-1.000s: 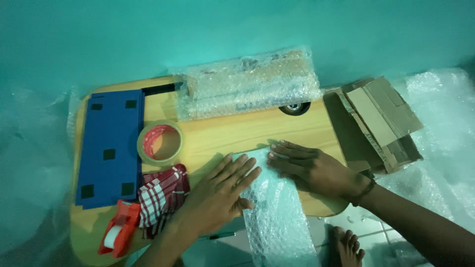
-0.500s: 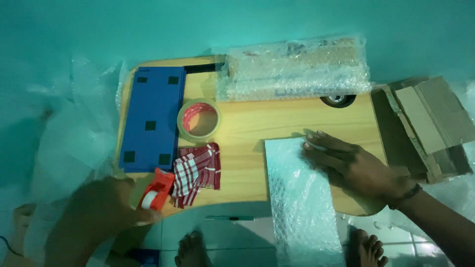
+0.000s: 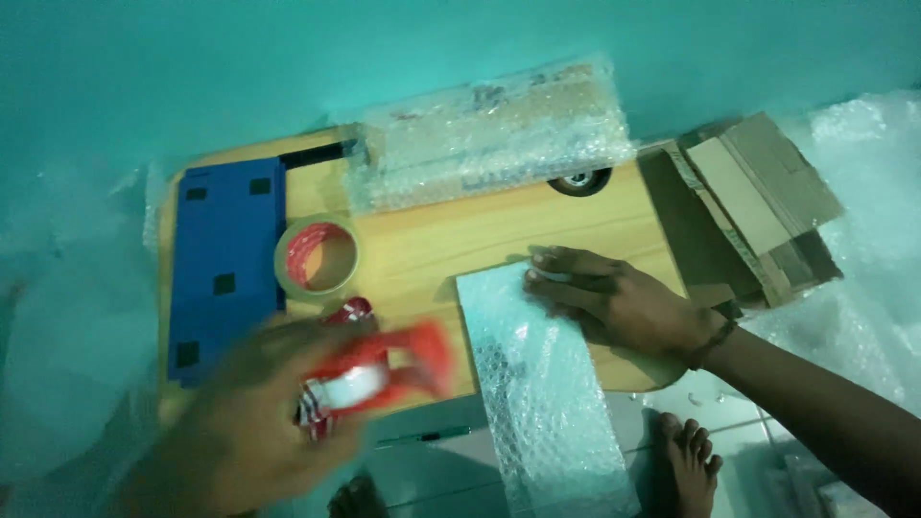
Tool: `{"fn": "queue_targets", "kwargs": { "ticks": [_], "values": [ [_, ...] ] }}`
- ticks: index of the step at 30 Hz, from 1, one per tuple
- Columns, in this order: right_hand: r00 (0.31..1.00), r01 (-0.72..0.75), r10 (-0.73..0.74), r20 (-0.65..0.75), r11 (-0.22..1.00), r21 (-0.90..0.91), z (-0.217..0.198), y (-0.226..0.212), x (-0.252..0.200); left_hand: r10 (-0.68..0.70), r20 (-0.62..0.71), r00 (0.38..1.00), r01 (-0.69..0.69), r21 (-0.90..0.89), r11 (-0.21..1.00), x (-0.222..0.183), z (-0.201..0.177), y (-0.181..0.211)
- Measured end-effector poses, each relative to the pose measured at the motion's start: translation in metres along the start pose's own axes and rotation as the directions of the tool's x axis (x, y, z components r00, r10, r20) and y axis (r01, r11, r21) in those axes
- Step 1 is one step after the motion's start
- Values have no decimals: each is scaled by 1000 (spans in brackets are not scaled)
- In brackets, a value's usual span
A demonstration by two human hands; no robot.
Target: Wrapping a blue rectangular component in bubble wrap and securing it with adhesive tape using a dispenser.
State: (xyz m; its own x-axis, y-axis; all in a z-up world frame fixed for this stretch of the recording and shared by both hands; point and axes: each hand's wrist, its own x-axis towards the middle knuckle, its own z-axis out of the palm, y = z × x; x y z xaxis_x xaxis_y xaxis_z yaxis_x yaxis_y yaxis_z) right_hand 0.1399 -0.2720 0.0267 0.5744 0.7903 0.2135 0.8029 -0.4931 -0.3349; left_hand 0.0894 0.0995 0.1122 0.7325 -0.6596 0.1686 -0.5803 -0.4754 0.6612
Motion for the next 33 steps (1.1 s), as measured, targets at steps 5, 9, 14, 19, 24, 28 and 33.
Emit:
{"fn": "queue_targets", "kwargs": {
  "ticks": [5,9,14,19,24,28,33],
  "values": [
    [997,-65,68,-21,991,121,10,9,-5,224,-82,971,-228,-42,973,82,72,-11],
    [962,-261,272,16,904,337,12,10,-14,261,-166,951,-272,-43,961,103,108,-28],
    [898,-398,436,58,750,528,10,8,-14,267,-242,933,-261,58,964,94,133,-44],
    [939,-294,343,1,803,518,-2,5,-14,344,-277,897,-317,138,938,94,138,-44],
    [968,-166,237,-86,855,491,-20,15,-11,390,-267,881,-344,201,917,95,137,-45],
    [959,-178,251,-135,898,403,-41,-7,-8,415,-275,867,-368,209,906,97,138,-45],
    [964,-264,240,112,900,346,-60,-47,4,389,-268,881,-344,199,917,95,138,-40]
  ]
}}
